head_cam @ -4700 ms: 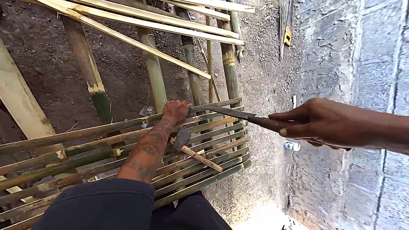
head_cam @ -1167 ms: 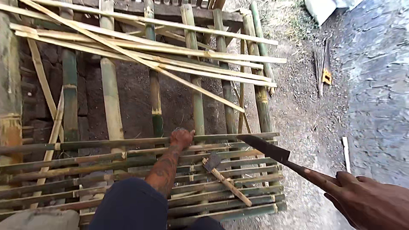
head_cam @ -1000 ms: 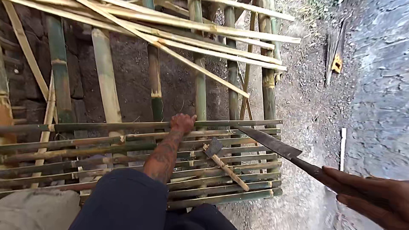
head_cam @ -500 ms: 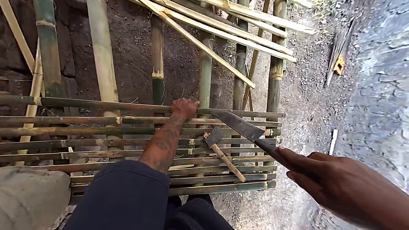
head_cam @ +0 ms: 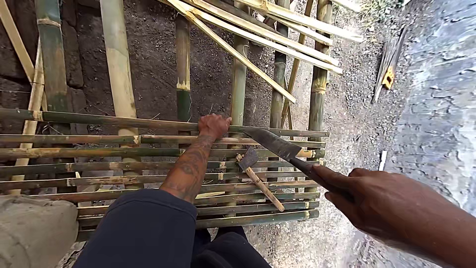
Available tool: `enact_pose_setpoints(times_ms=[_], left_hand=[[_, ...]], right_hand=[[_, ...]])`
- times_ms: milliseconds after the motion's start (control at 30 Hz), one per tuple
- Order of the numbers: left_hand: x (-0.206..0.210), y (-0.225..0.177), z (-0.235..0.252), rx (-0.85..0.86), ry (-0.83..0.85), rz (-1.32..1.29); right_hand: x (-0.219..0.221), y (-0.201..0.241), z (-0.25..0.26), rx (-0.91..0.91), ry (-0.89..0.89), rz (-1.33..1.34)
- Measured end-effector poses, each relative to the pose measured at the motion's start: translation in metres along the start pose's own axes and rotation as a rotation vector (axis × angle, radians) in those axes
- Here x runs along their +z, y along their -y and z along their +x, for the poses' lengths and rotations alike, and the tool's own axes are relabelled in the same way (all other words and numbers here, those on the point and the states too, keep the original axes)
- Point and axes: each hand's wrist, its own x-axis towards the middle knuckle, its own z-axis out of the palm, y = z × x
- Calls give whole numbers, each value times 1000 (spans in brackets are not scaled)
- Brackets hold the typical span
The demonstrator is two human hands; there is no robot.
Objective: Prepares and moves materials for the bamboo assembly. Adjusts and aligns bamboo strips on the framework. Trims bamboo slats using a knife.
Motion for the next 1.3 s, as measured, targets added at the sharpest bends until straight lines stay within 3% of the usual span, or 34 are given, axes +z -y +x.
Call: enact_pose_setpoints(times_ms=[100, 267, 333, 400, 467, 500, 533, 600, 667, 733, 800, 900, 933, 967, 1033, 1133, 1200, 1300], left_hand=[[0, -2, 1, -6, 9, -3], [1, 0, 0, 16, -9, 5], [2, 0, -1, 42, -22, -6], [3, 2, -2, 56, -32, -19], [5, 3, -2, 68, -49, -39], [4, 3, -3, 74, -53, -53], [3, 3, -3, 79, -52, -69], [1, 4, -5, 85, -42, -101], [2, 5, -6, 95, -40, -103], [4, 5, -4, 96, -52, -104], [6, 5, 0, 93, -50, -128], [8, 6, 0, 98, -49, -151], [8, 6, 1, 103, -57, -152], [8, 6, 1, 108, -64, -149], [8, 6, 1, 115, -71, -146], [8, 6, 1, 115, -69, -136], [8, 7, 1, 112, -56, -138], [8, 5, 2, 108, -53, -145]], right_hand=[[-21, 15, 5, -76, -78, -200], [-45, 59, 6, -67, -15, -445], [-56, 60, 12, -27, 81, -284], [-75, 44, 29, 117, 246, 62], [-81, 22, 40, 272, 304, 483], [-81, 17, 41, 307, 302, 563], [-81, 18, 39, 284, 288, 483], [-81, 33, 35, 134, 258, 40], [-69, 43, 26, -65, 104, -390], [-64, 46, 21, -127, 23, -546], [-69, 46, 23, -37, 130, -366], [-82, 40, 35, 245, 294, 323], [-83, 38, 37, 287, 296, 412], [-85, 39, 38, 259, 292, 329], [-84, 49, 34, 97, 245, -124], [-71, 62, 24, -96, 44, -570], [-74, 63, 25, -39, 114, -442], [-93, 51, 40, 319, 324, 338]])
